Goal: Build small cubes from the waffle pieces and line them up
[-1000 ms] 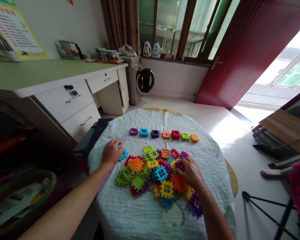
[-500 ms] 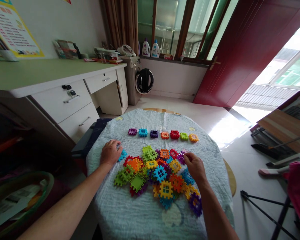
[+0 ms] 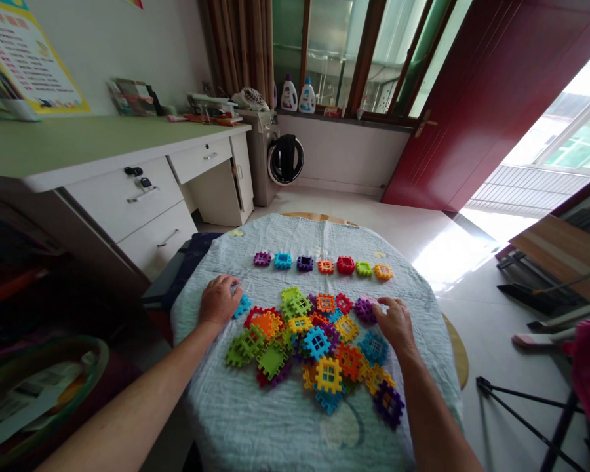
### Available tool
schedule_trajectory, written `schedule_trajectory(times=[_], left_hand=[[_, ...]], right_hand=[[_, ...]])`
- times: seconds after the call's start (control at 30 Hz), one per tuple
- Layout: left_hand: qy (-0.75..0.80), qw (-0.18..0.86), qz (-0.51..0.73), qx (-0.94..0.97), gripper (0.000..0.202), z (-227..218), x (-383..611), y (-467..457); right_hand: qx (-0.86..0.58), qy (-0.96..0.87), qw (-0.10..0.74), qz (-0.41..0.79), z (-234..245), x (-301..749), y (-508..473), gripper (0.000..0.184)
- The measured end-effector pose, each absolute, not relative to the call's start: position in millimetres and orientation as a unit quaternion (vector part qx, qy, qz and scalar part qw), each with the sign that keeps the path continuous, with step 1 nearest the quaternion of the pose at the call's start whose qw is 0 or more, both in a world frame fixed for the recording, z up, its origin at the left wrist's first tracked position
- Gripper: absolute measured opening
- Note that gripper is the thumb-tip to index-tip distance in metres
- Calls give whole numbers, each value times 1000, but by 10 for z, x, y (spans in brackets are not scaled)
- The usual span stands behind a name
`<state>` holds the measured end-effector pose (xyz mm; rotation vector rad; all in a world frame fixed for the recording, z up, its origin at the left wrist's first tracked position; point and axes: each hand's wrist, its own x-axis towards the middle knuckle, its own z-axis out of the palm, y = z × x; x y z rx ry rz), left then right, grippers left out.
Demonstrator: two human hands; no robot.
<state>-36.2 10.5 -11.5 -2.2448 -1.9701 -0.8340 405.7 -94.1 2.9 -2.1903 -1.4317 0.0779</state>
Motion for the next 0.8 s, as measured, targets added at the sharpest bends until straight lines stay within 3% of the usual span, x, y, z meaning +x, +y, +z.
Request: schedule_trajectory(times=[0.17, 0.27, 0.43, 0.8], left_hand=[[-640, 21, -266, -720, 25, -119, -360, 109], [-639, 20, -268, -721, 24, -109, -354, 105], [-643, 17, -267, -718, 23, -98, -353, 101], [-638, 9, -270, -721, 26, -106, -362, 107]], right_hand=[[-793, -580, 182, 34, 73, 3923, -1043, 61], [-792, -586, 170, -1, 73, 3774, -1074, 61], [-783, -589, 198, -27, 54, 3676, -1061, 51], [-680, -676, 274, 67, 30, 3615, -1040, 59]])
